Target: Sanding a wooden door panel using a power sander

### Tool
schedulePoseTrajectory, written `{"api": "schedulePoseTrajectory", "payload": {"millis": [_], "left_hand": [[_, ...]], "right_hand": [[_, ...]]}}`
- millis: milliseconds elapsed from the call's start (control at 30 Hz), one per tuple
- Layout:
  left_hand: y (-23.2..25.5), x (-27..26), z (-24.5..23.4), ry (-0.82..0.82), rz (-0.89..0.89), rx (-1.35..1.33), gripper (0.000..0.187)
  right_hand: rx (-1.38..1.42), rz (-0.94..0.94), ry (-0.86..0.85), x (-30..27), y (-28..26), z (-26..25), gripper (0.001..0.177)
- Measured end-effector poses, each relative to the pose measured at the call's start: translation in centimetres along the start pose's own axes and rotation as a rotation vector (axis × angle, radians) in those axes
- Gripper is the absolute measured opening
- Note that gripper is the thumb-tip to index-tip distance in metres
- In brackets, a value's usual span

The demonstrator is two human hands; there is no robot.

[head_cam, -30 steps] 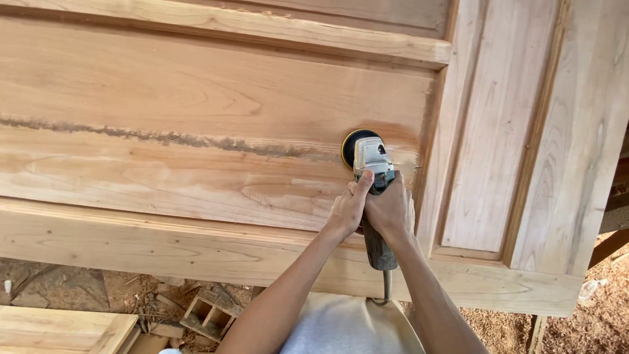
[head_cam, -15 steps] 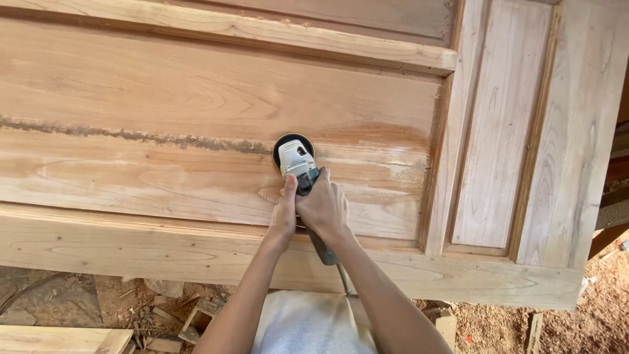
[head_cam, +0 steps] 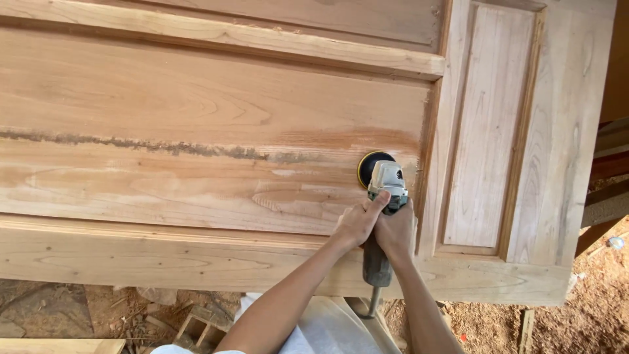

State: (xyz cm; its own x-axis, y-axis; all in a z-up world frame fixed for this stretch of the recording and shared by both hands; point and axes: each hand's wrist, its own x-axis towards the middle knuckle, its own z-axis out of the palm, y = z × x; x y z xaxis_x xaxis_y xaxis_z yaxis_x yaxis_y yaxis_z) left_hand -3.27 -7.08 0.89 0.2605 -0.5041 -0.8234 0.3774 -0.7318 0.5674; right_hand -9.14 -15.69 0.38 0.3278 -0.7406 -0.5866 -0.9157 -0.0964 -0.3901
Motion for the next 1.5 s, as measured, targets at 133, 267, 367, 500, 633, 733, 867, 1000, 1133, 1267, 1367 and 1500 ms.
{"api": "schedulePoseTrajectory", "payload": {"millis": [133,267,367,500,633,733,867,1000,1133,1267,1367,1500], "left_hand": [[-2.2,0.3,-0.1,-0.009,0.065,0.028,0.108],[-3.2,0.4,0.8,0.017,0.005,-0.001,0.107],[-1.9,0.3,1.3,-0.015,-0.025,0.037,0.110],[1.1,0.2,1.4,-0.011,-0.040,0.015,0.113],[5.2,-2.1,1.6,-0.014,-0.085,0.006,0.113],[3.8,0.4,2.5,-0.001,-0.099,-0.017,0.110],[1.0,4.6,3.4,0.015,-0.050,-0.100,0.112],[1.5,4.2,3.6,0.026,-0.049,-0.124,0.111],[1.7,3.5,3.5,0.039,-0.070,-0.124,0.111],[0.3,4.3,3.0,0.025,-0.075,-0.122,0.118],[-1.5,5.2,3.3,0.024,-0.086,-0.103,0.117],[-4.0,5.1,3.9,0.015,-0.097,-0.044,0.120]], "right_hand": [[0.136,-0.007,-0.032,-2.5,-2.8,0.3,0.064],[0.026,0.158,-0.123,-4.2,-2.5,-1.1,0.076],[-0.018,0.196,-0.119,-3.9,-2.5,-2.5,0.071],[-0.004,0.178,-0.116,-2.7,-3.3,-3.9,0.064],[0.058,0.187,-0.129,-2.0,-2.9,-5.1,0.064],[0.002,0.186,-0.116,-1.4,-2.4,-5.7,0.067],[0.056,0.184,-0.116,-0.4,-2.4,-6.7,0.067],[0.055,0.187,-0.121,-0.2,-1.9,-6.6,0.067],[0.082,0.189,-0.138,-0.2,-1.5,-6.1,0.069],[0.072,0.178,-0.155,-0.4,-1.5,-5.9,0.064],[0.086,0.197,-0.168,-1.2,-1.6,-6.2,0.064],[0.107,0.227,-0.181,-1.6,-0.2,-5.6,0.067]]}}
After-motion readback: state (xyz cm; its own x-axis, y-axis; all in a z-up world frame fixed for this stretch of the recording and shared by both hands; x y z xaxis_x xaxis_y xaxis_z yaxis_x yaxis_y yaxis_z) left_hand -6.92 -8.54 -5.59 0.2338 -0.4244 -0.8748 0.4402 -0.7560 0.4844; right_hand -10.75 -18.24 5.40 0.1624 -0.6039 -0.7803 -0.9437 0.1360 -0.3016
